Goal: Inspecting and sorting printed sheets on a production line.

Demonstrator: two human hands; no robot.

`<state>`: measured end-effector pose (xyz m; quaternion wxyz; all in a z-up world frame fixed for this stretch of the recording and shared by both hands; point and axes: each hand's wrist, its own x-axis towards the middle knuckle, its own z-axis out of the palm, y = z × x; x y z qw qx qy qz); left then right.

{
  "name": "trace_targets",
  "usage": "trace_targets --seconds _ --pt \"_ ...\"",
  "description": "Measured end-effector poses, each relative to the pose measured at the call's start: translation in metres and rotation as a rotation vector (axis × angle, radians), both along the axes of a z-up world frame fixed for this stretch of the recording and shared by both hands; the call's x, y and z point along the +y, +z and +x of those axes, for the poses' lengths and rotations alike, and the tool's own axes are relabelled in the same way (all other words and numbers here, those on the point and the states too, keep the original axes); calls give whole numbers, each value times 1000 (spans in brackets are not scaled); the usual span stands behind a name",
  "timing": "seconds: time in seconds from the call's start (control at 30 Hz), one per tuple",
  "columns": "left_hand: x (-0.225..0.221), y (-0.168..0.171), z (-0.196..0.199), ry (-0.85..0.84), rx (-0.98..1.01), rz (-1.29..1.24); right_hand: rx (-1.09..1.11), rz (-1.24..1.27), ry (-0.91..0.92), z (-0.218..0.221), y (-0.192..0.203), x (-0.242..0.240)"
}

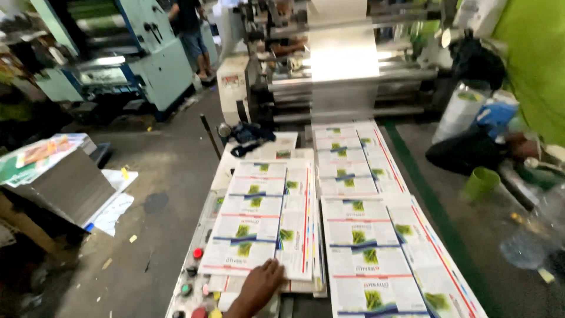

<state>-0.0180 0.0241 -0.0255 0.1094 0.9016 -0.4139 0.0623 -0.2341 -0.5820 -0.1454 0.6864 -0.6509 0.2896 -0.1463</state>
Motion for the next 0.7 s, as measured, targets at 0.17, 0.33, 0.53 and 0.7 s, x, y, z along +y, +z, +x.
trace_targets --seconds 0.17,0.33,0.53,0.7 --pt "3 6 -9 -5 -182 -98 239 115 -220 -112 -21 36" --pt "-1 59 -17 50 -204 -217 98 125 -226 -77 18 70" --pt "5 59 -18 8 -83 -135 168 128 -213 1 53 59" --pt "7 81 -18 339 -179 -433 265 155 -92 36 88 66"
